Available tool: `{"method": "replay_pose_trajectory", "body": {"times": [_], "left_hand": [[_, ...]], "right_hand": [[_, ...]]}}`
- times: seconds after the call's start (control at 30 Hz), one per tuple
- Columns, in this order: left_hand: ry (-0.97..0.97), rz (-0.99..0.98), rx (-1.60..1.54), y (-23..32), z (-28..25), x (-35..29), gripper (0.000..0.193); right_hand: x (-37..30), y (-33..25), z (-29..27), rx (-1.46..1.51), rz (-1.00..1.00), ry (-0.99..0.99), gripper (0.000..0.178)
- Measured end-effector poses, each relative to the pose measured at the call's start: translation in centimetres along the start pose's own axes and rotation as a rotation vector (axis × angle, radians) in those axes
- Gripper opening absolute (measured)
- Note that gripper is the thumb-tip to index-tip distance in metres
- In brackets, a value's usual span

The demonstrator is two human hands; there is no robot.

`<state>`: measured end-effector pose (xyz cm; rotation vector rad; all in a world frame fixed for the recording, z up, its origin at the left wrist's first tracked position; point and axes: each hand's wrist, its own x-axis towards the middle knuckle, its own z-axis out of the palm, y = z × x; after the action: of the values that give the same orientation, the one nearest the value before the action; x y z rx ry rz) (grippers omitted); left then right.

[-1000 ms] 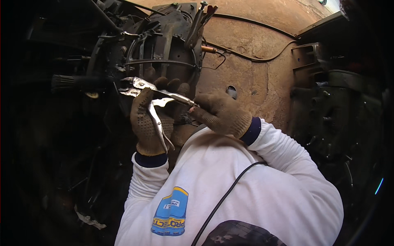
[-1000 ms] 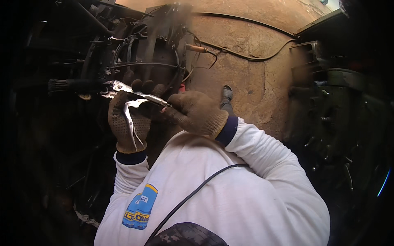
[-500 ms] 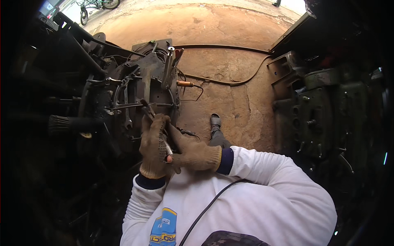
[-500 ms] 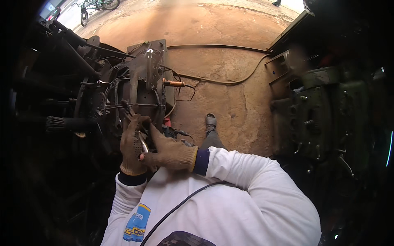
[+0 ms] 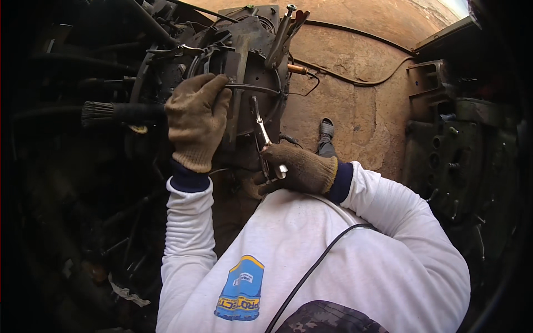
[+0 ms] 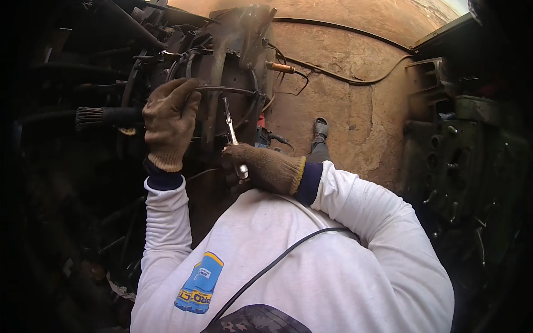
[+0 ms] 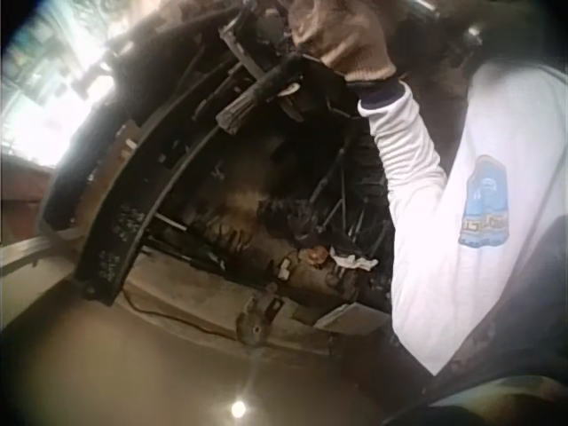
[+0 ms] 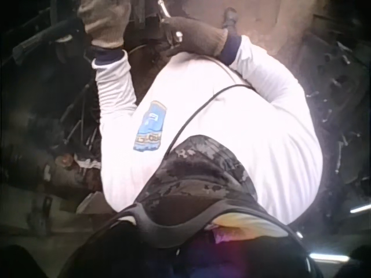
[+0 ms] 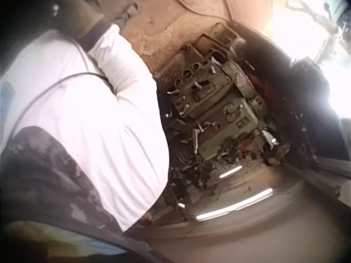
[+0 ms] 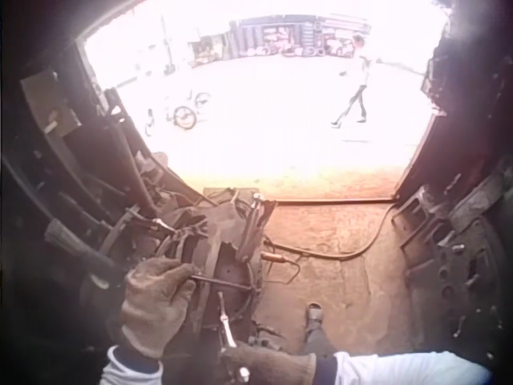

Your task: The person uses a welding tool to join metal components on a large industrial frame, periodically adjusting the alignment and using a clamp to secure parts.

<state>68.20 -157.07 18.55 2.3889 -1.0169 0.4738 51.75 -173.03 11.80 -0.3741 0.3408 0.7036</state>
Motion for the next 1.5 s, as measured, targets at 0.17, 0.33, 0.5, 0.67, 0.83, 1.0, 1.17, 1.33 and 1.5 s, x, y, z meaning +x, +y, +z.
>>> {"method": "replay_pose_trajectory", "body": {"times": [0.17, 0.33, 0.5, 0.67, 0.83, 1.0, 1.17, 1.33, 1.5], "left_hand": [[-0.168, 0.065, -0.047, -3.1, 1.4, 1.7, 0.016], [-0.322, -0.056, -0.078, -3.5, 1.2, 2.2, 0.018], [-0.355, -0.034, -0.077, -4.0, 1.2, 2.7, 0.015], [-0.339, -0.004, -0.102, -4.3, 1.3, 2.7, 0.015], [-0.374, 0.004, -0.099, -4.3, 1.2, 2.8, 0.014], [-0.396, 0.006, -0.101, -4.2, 1.2, 3.0, 0.014], [-0.374, 0.039, -0.069, -4.7, 1.4, 2.8, 0.014], [-0.379, 0.013, -0.074, -4.3, 1.3, 2.9, 0.015], [-0.375, 0.003, -0.085, -4.5, 1.4, 2.7, 0.016]], "right_hand": [[1.0, 0.7, -0.7, -0.107, -0.078, -0.044, 0.041], [1.6, -0.1, 0.4, -0.069, 0.003, 0.016, 0.052], [2.3, -0.5, 1.2, 0.034, -0.037, 0.073, 0.038], [2.7, -0.6, 1.3, -0.074, -0.113, 0.050, 0.043], [1.9, -1.6, 3.6, 0.138, -0.037, 0.177, 0.041], [2.3, -1.6, 4.1, 0.080, -0.060, 0.198, 0.038], [2.8, -1.4, 4.6, 0.053, -0.087, 0.183, 0.032], [3.9, -0.5, 3.3, 0.062, -0.099, 0.166, 0.031], [3.1, -1.1, 4.1, -0.079, -0.088, 0.249, 0.030]]}}
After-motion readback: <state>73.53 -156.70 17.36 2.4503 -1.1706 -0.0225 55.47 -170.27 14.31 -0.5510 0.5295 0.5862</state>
